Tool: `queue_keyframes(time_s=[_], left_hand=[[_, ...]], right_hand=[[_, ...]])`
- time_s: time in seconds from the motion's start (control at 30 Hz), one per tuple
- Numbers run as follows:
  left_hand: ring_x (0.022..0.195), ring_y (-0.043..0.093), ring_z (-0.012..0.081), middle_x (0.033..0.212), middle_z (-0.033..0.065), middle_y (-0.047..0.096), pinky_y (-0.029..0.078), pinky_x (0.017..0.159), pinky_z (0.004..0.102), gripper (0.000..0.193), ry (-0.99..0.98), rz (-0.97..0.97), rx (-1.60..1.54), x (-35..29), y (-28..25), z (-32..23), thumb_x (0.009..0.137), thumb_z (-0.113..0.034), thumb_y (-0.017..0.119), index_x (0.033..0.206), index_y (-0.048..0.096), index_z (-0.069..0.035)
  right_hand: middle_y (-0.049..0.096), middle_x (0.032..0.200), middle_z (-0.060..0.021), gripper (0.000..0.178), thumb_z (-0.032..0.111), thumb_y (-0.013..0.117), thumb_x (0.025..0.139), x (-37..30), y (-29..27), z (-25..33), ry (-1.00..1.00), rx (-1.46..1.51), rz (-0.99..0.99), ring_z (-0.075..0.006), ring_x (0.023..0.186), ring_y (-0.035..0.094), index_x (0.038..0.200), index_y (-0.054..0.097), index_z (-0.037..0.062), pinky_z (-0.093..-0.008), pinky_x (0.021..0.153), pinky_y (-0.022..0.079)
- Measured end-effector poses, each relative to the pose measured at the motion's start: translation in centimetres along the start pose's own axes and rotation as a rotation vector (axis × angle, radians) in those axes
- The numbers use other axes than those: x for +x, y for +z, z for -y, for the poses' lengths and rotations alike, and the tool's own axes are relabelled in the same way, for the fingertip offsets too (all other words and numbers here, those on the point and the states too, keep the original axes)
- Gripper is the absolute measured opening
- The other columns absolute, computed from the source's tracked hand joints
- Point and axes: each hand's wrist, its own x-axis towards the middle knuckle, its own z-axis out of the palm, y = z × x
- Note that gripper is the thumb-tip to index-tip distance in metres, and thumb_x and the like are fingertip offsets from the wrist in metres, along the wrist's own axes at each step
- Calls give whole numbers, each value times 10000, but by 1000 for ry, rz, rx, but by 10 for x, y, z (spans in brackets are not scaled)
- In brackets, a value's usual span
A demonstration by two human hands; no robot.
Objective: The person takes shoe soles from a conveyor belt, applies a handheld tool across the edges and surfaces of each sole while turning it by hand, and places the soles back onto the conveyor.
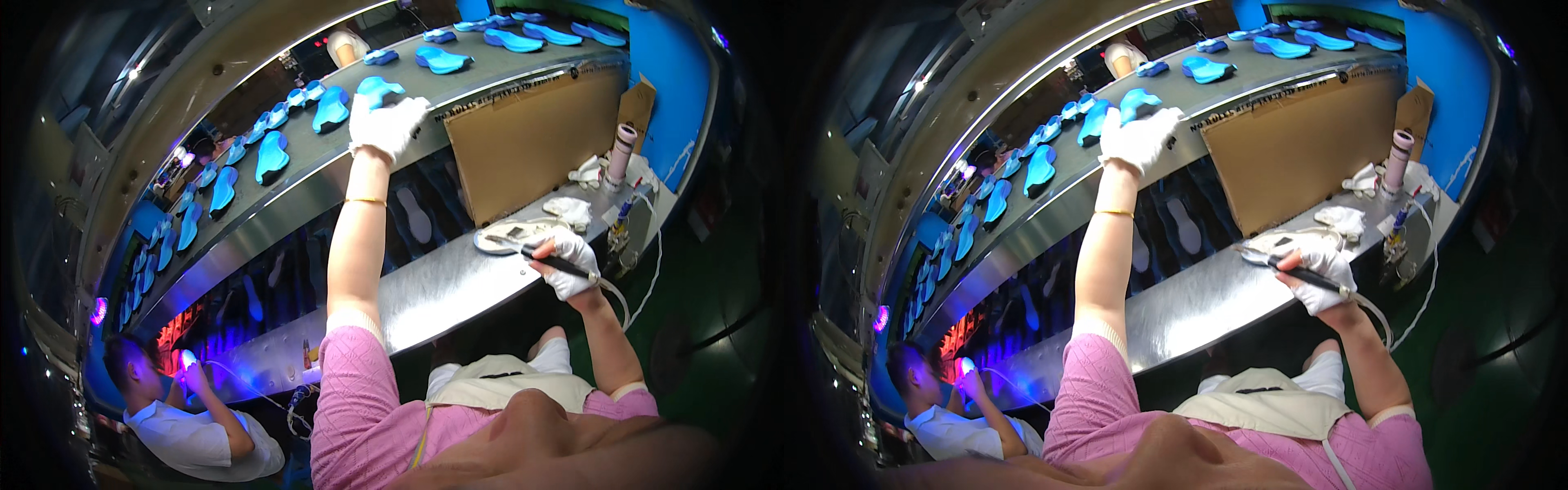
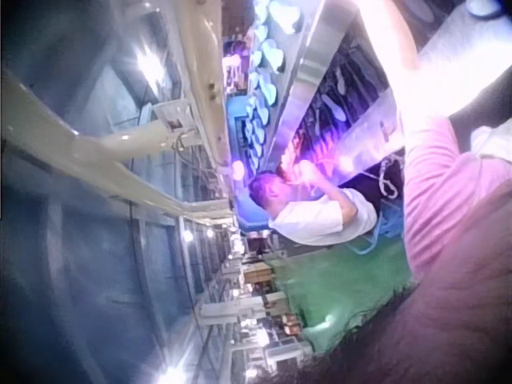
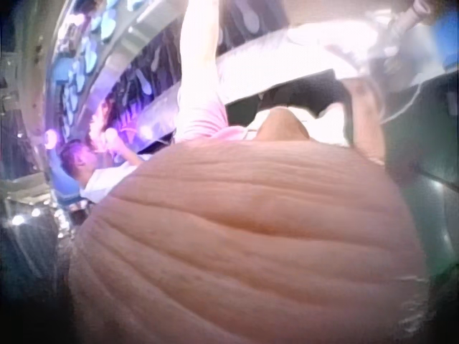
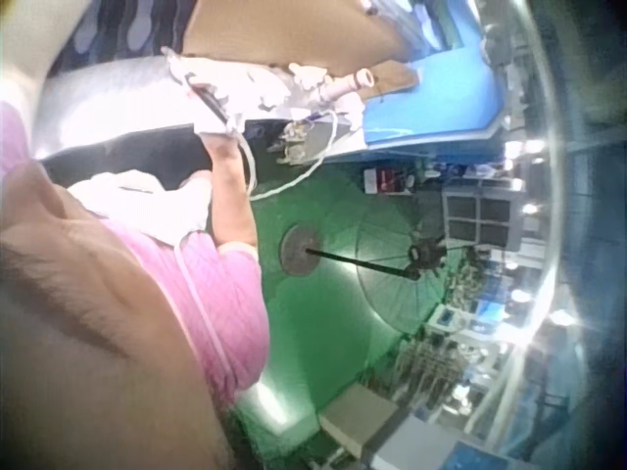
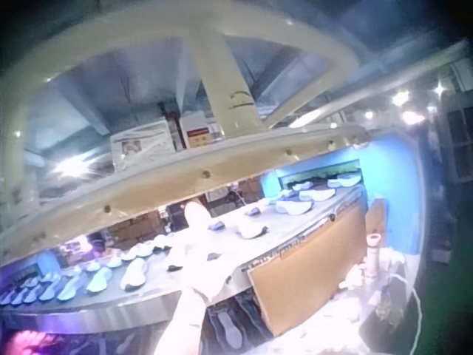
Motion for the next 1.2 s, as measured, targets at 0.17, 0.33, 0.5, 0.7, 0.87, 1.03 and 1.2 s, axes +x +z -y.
queue_keyframes(time_s=[0.17, 0.33, 0.5, 0.7, 0.87, 1.03, 1.2], left_hand=[[963, 649, 220, 1186, 126, 650, 533, 766, 420, 349, 116, -180, -423, -14, -1, 23, 974, -240, 551, 1243, 576, -19], [1100, 590, 326, 1156, 155, 645, 458, 974, 410, 448, 256, -568, 1075, -3, -85, 61, 806, -285, 682, 1217, 632, -116], [1014, 646, 258, 1040, 95, 685, 516, 859, 367, 230, -201, -366, 1111, -5, -105, 73, 791, -353, 670, 940, 758, -203], [899, 584, 304, 896, 117, 647, 431, 843, 406, 234, 334, -538, 924, -72, -87, 36, 827, -337, 671, 895, 715, -116], [912, 608, 211, 1040, 128, 659, 467, 880, 347, 389, 429, -860, -113, -134, -105, -17, 998, -365, 530, 1032, 661, 1], [758, 560, 223, 842, 161, 613, 481, 710, 336, 463, 364, -507, -928, -187, -90, -18, 1006, -387, 464, 875, 578, 43], [894, 603, 283, 847, 178, 669, 493, 715, 396, 592, -350, 35, -1413, -248, 29, 38, 940, -521, 496, 595, 586, -48]], right_hand=[[660, 853, -72, 195, -104, 738, 751, 1, -1, -6, 79, 63, 38, -136, 793, 629, 872, 656, 26, -261, 733, 508], [636, 912, -76, 238, -118, 735, 741, 6, 18, -12, 50, 37, 96, -153, 842, 623, 881, 629, 43, -265, 775, 498], [616, 904, -52, 219, -124, 709, 768, 1, 29, -12, 127, 113, 95, -125, 829, 601, 878, 620, 44, -245, 759, 485], [645, 919, -54, 209, -113, 705, 771, -14, 22, -20, 229, 196, 123, -130, 865, 613, 878, 625, 47, -265, 807, 484], [635, 872, -41, 202, -94, 716, 771, -22, 16, -34, 269, 159, 45, -121, 825, 611, 871, 606, 43, -260, 786, 489], [610, 845, -17, 200, -104, 686, 801, -23, 27, -44, 306, 292, -9, -87, 790, 576, 903, 600, 45, -221, 757, 478], [598, 842, -13, 178, -81, 690, 795, -33, 43, -42, 284, 174, 80, -84, 767, 556, 870, 592, 46, -227, 716, 464]])
